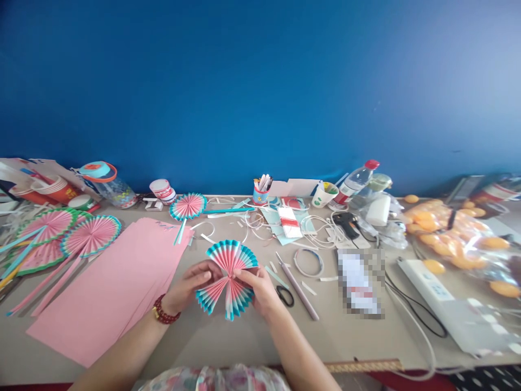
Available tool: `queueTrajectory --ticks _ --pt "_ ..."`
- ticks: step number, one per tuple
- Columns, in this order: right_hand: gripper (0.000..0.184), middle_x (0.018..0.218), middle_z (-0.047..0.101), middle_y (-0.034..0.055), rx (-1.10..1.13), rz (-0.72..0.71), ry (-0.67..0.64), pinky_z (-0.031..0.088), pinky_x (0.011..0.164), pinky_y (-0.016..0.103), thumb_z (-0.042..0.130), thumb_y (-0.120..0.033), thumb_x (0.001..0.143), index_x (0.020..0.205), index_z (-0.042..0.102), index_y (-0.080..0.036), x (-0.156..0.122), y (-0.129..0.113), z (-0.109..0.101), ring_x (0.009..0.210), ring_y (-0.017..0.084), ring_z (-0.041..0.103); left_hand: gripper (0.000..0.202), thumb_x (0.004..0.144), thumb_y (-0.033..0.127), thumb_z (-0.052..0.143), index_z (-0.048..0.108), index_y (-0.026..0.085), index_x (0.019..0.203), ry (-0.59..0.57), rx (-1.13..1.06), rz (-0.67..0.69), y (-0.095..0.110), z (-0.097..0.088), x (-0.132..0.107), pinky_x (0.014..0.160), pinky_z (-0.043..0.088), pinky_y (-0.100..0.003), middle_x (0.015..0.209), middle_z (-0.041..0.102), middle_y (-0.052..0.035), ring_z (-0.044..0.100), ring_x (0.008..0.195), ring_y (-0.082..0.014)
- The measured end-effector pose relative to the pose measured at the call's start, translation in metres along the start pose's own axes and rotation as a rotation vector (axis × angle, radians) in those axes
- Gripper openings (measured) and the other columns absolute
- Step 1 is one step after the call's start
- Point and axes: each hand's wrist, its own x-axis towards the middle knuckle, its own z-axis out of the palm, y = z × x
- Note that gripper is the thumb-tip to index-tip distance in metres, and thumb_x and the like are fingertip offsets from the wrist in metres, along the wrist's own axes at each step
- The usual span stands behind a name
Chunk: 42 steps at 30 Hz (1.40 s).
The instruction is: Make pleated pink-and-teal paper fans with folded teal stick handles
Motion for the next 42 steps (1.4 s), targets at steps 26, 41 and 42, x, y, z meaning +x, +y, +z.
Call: queueTrajectory --ticks 26,41,42 --pt "0.007 0.084 0.068 0.0027 -1.303 -0.664 -0.003 0.049 0.072 0.032 0.058 -0.019 0.084 0.089 0.062 -0.022 -0.014 -0.013 -0.002 0.079 0.021 0.063 0.033 0.080 0.043 0.072 0.074 0.012 0.091 0.127 0.132 -0.114 0.000 0.009 0.005 0.073 0.048 -0.030 0.083 0.073 -0.0059 0.062 0.076 -0.0186" --pt "0.036 0.133 0.059 0.0098 -1.539 -0.969 -0.132 0.044 0.103 0.052 0.059 -0.018 0.090 0.126 0.059 -0.025 -0.009 -0.018 0.000 0.126 0.031 0.047 0.031 0.077 0.041 0.077 0.071 0.013 0.091 0.046 0.178 -0.085 0.002 0.008 0.005 0.074 0.048 -0.030 0.081 0.068 -0.0037 0.060 0.078 -0.0173" --pt "0.039 0.133 0.059 0.0101 -1.522 -0.974 -0.137 0.044 0.103 0.052 0.059 -0.018 0.090 0.128 0.057 -0.025 -0.009 -0.018 0.000 0.126 0.031 0.048 0.032 0.077 0.041 0.077 0.071 0.013 0.090 0.044 0.186 -0.088 0.003 0.008 0.005 0.076 0.049 -0.031 0.082 0.069 -0.0042 0.061 0.079 -0.0182"
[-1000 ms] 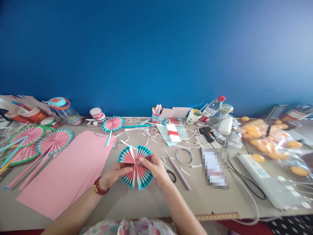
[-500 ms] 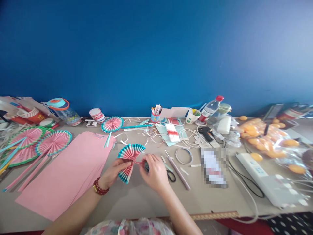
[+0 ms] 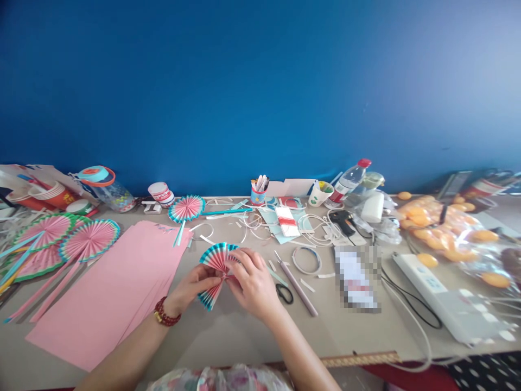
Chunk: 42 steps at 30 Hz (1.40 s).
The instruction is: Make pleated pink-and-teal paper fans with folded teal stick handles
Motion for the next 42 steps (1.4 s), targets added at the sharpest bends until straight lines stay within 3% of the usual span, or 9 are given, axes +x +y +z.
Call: queueTrajectory --ticks 7,16,20,28,33,35,37,39,42 --pt "0.055 0.136 0.060 0.0090 0.042 -0.049 -0.010 0.042 0.108 0.051 0.057 -0.013 0.089 0.141 0.044 -0.023 0.001 0.003 0.000 0.129 0.028 0.048 0.036 0.078 0.038 0.076 0.071 0.013 0.103 0.032 0.012 0.010 0.006 0.002 -0.003 0.096 0.048 -0.040 0.103 0.074 -0.0081 0.064 0.099 -0.0258" --pt "0.025 0.108 0.069 0.0071 -0.023 -0.018 0.051 0.038 0.109 0.053 0.065 -0.020 0.086 0.110 0.061 -0.022 0.003 0.003 -0.002 0.105 0.027 0.058 0.036 0.076 0.040 0.077 0.073 0.013 0.099 0.045 0.013 -0.016 0.003 0.001 -0.001 0.100 0.048 -0.047 0.103 0.076 -0.0094 0.067 0.100 -0.0293" --pt "0.037 0.106 0.068 0.0064 -0.045 -0.029 0.050 0.035 0.111 0.053 0.067 -0.022 0.086 0.122 0.058 -0.022 0.003 0.002 -0.002 0.101 0.026 0.057 0.037 0.076 0.039 0.078 0.072 0.014 0.103 0.032 -0.003 0.006 0.004 0.000 -0.002 0.100 0.049 -0.044 0.105 0.076 -0.0080 0.066 0.103 -0.0280" --pt "0.007 0.113 0.064 0.0066 -0.096 -0.016 0.059 0.031 0.114 0.054 0.068 -0.020 0.083 0.089 0.066 -0.024 0.003 0.001 -0.003 0.110 0.027 0.053 0.035 0.081 0.042 0.072 0.069 0.014 0.103 -0.012 0.109 0.046 -0.005 -0.004 0.002 0.092 0.053 -0.042 0.101 0.074 -0.0088 0.068 0.096 -0.0252" --pt "0.009 0.096 0.070 0.0015 -0.046 -0.059 -0.014 0.027 0.116 0.053 0.063 -0.016 0.087 0.092 0.063 -0.024 0.004 0.003 -0.004 0.097 0.021 0.057 0.056 0.093 0.038 0.058 0.039 0.022 0.143 0.311 0.549 0.438 0.010 -0.015 -0.002 0.095 0.052 -0.045 0.135 0.057 -0.0153 0.061 0.115 -0.0258" --pt "0.008 0.084 0.069 -0.0001 -0.037 -0.080 -0.048 0.027 0.117 0.054 0.062 -0.016 0.088 0.090 0.063 -0.024 0.004 0.004 -0.002 0.091 0.020 0.058 0.065 0.088 0.036 0.066 0.038 0.023 0.146 0.232 0.917 0.613 0.025 -0.013 -0.009 0.114 0.034 -0.055 0.151 0.044 -0.0155 0.040 0.140 -0.0318" --pt "0.009 0.082 0.069 -0.0002 -0.036 -0.097 -0.067 0.027 0.116 0.054 0.062 -0.015 0.087 0.090 0.062 -0.024 0.005 0.004 -0.001 0.090 0.020 0.059 0.050 0.087 0.034 0.067 0.051 0.027 0.135 0.008 1.194 0.671 0.038 -0.005 -0.015 0.120 0.019 -0.060 0.149 0.049 -0.0086 0.032 0.146 -0.0320" --pt "0.011 0.084 0.070 0.0000 -0.031 -0.107 -0.073 0.027 0.116 0.054 0.063 -0.014 0.087 0.091 0.062 -0.024 0.005 0.004 0.000 0.090 0.020 0.059 0.043 0.087 0.030 0.066 0.055 0.023 0.128 -0.063 1.311 0.655 0.045 0.004 -0.019 0.122 0.011 -0.060 0.137 0.060 -0.0077 0.039 0.142 -0.0293" --pt "0.009 0.085 0.070 0.0004 -0.029 -0.095 -0.077 0.028 0.115 0.054 0.063 -0.016 0.087 0.090 0.061 -0.024 0.005 0.004 -0.002 0.089 0.020 0.059 0.029 0.089 0.022 0.061 0.058 0.021 0.118 0.005 1.383 0.623 0.044 0.014 -0.021 0.123 0.011 -0.060 0.120 0.068 -0.0064 0.049 0.134 -0.0262"
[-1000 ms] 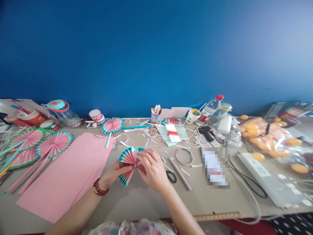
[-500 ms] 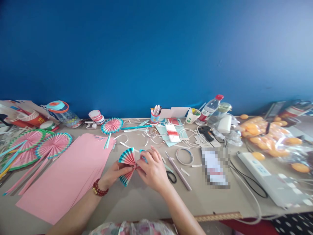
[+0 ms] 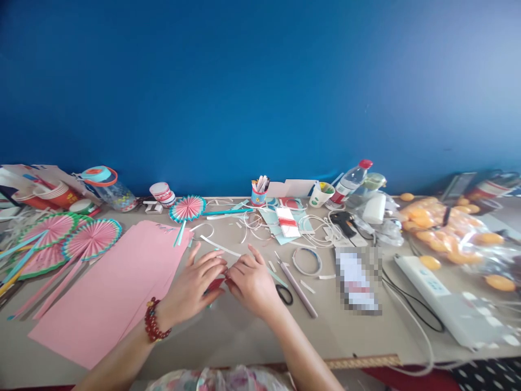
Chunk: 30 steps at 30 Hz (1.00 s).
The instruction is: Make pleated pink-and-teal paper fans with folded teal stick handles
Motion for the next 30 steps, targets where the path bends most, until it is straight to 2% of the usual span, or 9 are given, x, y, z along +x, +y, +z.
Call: queueTrajectory --ticks 3,5,8,10,13,17,23,26,30 --pt "0.008 0.084 0.069 0.0007 -0.001 0.017 -0.007 0.029 0.115 0.054 0.064 -0.016 0.087 0.090 0.060 -0.023 -0.001 -0.001 -0.003 0.090 0.020 0.059 0.020 0.091 0.017 0.055 0.061 0.021 0.110 0.037 0.028 -0.017 0.002 0.004 0.000 0.122 0.014 -0.059 0.116 0.069 -0.0056 0.053 0.129 -0.0247" --pt "0.009 0.086 0.069 0.0008 0.006 0.029 0.001 0.029 0.115 0.053 0.064 -0.016 0.087 0.091 0.060 -0.023 -0.001 -0.002 -0.004 0.092 0.021 0.059 0.027 0.090 0.015 0.054 0.059 0.021 0.117 0.086 0.043 -0.020 0.001 0.006 -0.001 0.121 0.017 -0.059 0.127 0.063 -0.0082 0.049 0.132 -0.0260" --pt "0.010 0.087 0.069 0.0014 0.013 0.056 0.032 0.028 0.115 0.054 0.064 -0.017 0.087 0.093 0.059 -0.023 -0.001 -0.004 -0.003 0.093 0.021 0.059 0.037 0.090 0.019 0.058 0.053 0.018 0.126 0.247 0.076 -0.094 -0.001 0.006 -0.004 0.117 0.027 -0.059 0.140 0.052 -0.0150 0.043 0.135 -0.0303" --pt "0.011 0.087 0.068 0.0021 0.013 0.068 0.051 0.028 0.115 0.054 0.066 -0.019 0.085 0.094 0.059 -0.023 -0.001 -0.005 -0.003 0.094 0.022 0.059 0.028 0.090 0.024 0.061 0.057 0.017 0.116 0.330 0.071 -0.144 -0.002 0.007 -0.005 0.113 0.035 -0.057 0.130 0.057 -0.0154 0.049 0.128 -0.0303" --pt "0.013 0.089 0.068 0.0033 0.014 0.074 0.054 0.031 0.113 0.052 0.067 -0.021 0.084 0.095 0.060 -0.022 0.001 -0.007 -0.004 0.094 0.022 0.058 0.009 0.090 0.022 0.060 0.061 0.020 0.099 0.307 0.047 -0.139 -0.001 0.007 -0.005 0.111 0.037 -0.055 0.110 0.065 -0.0086 0.057 0.114 -0.0266" --pt "0.013 0.091 0.068 0.0053 0.026 0.065 0.044 0.038 0.106 0.050 0.065 -0.031 0.088 0.096 0.062 -0.022 0.002 -0.010 -0.008 0.095 0.024 0.058 0.015 0.092 0.014 0.054 0.064 0.022 0.099 0.231 0.017 -0.110 0.001 0.008 -0.004 0.114 0.030 -0.056 0.107 0.068 -0.0048 0.058 0.112 -0.0243" --pt "0.027 0.098 0.071 0.0082 0.147 0.129 0.044 0.051 0.082 0.037 0.061 -0.033 0.092 0.116 0.060 -0.021 -0.003 -0.012 -0.020 0.096 0.024 0.061 0.014 0.092 0.011 0.052 0.061 0.021 0.095 0.340 -0.057 -0.071 -0.008 0.016 -0.005 0.100 0.043 -0.048 0.102 0.069 -0.0054 0.059 0.104 -0.0234" --pt "0.037 0.105 0.070 0.0081 0.216 0.233 0.069 0.052 0.084 0.037 0.066 -0.036 0.089 0.122 0.055 -0.022 -0.007 -0.012 -0.022 0.100 0.026 0.063 0.014 0.091 0.009 0.054 0.059 0.021 0.095 0.400 -0.150 -0.058 -0.011 0.022 -0.006 0.090 0.049 -0.041 0.097 0.070 -0.0053 0.060 0.099 -0.0221" --pt "0.046 0.125 0.063 0.0098 0.384 0.355 0.136 0.052 0.092 0.038 0.067 -0.035 0.088 0.129 0.050 -0.025 -0.012 -0.012 -0.018 0.112 0.026 0.062 0.013 0.091 0.008 0.055 0.058 0.020 0.094 0.430 -0.285 -0.075 -0.012 0.026 -0.008 0.087 0.052 -0.036 0.096 0.069 -0.0060 0.062 0.099 -0.0204"
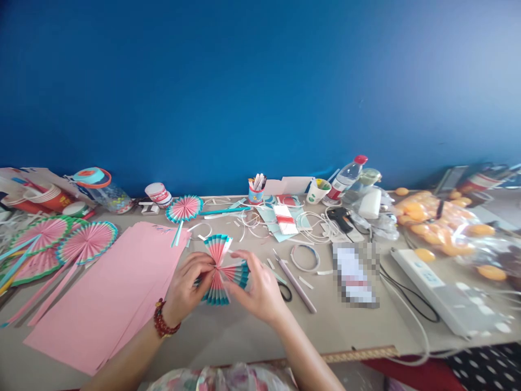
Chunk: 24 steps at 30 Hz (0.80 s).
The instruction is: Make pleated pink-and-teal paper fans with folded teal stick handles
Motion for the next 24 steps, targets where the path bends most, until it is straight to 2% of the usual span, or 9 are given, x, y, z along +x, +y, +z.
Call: queueTrajectory --ticks 2,5,8,10,12,14,17,21,24 --pt "0.048 0.131 0.059 0.0110 0.155 0.049 0.054 0.054 0.088 0.036 0.064 -0.034 0.089 0.134 0.047 -0.025 -0.001 0.003 0.004 0.109 0.024 0.063 0.012 0.092 0.009 0.054 0.058 0.020 0.093 0.003 -0.035 -0.028 0.001 0.001 -0.002 0.086 0.053 -0.034 0.098 0.069 -0.0064 0.063 0.098 -0.0193" --pt "0.046 0.132 0.056 0.0124 0.451 0.141 0.144 0.057 0.076 0.033 0.059 -0.037 0.092 0.135 0.045 -0.025 -0.001 0.007 0.011 0.092 0.020 0.066 0.009 0.093 0.013 0.053 0.058 0.020 0.091 -0.012 -0.054 -0.102 0.002 0.002 -0.005 0.078 0.053 -0.030 0.097 0.069 -0.0064 0.066 0.089 -0.0173" --pt "0.032 0.124 0.059 0.0100 0.679 0.270 0.261 0.056 0.074 0.031 0.059 -0.041 0.093 0.120 0.052 -0.025 -0.004 0.011 0.020 0.089 0.018 0.065 0.009 0.095 0.015 0.051 0.057 0.021 0.091 -0.009 -0.066 -0.159 0.004 0.003 -0.007 0.075 0.053 -0.028 0.093 0.069 -0.0055 0.066 0.084 -0.0165" --pt "0.026 0.111 0.062 0.0061 0.772 0.362 0.311 0.057 0.074 0.031 0.061 -0.044 0.092 0.107 0.055 -0.024 -0.007 0.014 0.027 0.086 0.018 0.064 0.008 0.095 0.017 0.051 0.057 0.021 0.091 0.007 -0.066 -0.173 0.004 0.003 -0.007 0.076 0.053 -0.028 0.092 0.069 -0.0049 0.067 0.085 -0.0166" --pt "0.025 0.094 0.063 0.0026 0.820 0.419 0.278 0.057 0.074 0.033 0.062 -0.047 0.091 0.097 0.056 -0.024 -0.011 0.016 0.032 0.081 0.018 0.063 0.008 0.095 0.017 0.051 0.058 0.021 0.091 0.012 -0.059 -0.180 0.003 0.004 -0.007 0.077 0.053 -0.028 0.091 0.069 -0.0043 0.067 0.085 -0.0164" --pt "0.031 0.086 0.063 0.0024 0.849 0.414 0.215 0.058 0.077 0.036 0.057 -0.055 0.092 0.091 0.057 -0.024 -0.015 0.018 0.036 0.081 0.020 0.064 0.008 0.095 0.018 0.051 0.058 0.021 0.091 0.016 -0.048 -0.186 0.002 0.005 -0.006 0.077 0.053 -0.028 0.091 0.069 -0.0042 0.067 0.085 -0.0164" --pt "0.043 0.094 0.067 0.0060 0.891 0.356 0.172 0.057 0.084 0.043 0.047 -0.064 0.093 0.097 0.059 -0.024 -0.018 0.019 0.038 0.088 0.024 0.068 0.007 0.095 0.019 0.051 0.058 0.021 0.093 0.031 -0.030 -0.203 0.002 0.005 -0.006 0.078 0.053 -0.029 0.093 0.068 -0.0044 0.067 0.087 -0.0172" --pt "0.042 0.101 0.071 0.0078 0.837 0.339 0.066 0.056 0.086 0.041 0.066 -0.056 0.086 0.111 0.061 -0.023 -0.016 0.014 0.040 0.095 0.026 0.069 0.007 0.096 0.019 0.051 0.057 0.021 0.095 0.031 -0.039 -0.231 0.003 0.003 -0.005 0.079 0.053 -0.030 0.093 0.068 -0.0043 0.066 0.088 -0.0177" --pt "0.035 0.102 0.073 0.0080 0.809 0.373 0.062 0.057 0.084 0.038 0.070 -0.048 0.085 0.109 0.063 -0.023 -0.011 0.009 0.042 0.096 0.024 0.069 0.007 0.096 0.019 0.051 0.057 0.021 0.094 0.008 -0.048 -0.241 0.003 0.004 -0.007 0.076 0.053 -0.029 0.092 0.067 -0.0043 0.066 0.085 -0.0171"
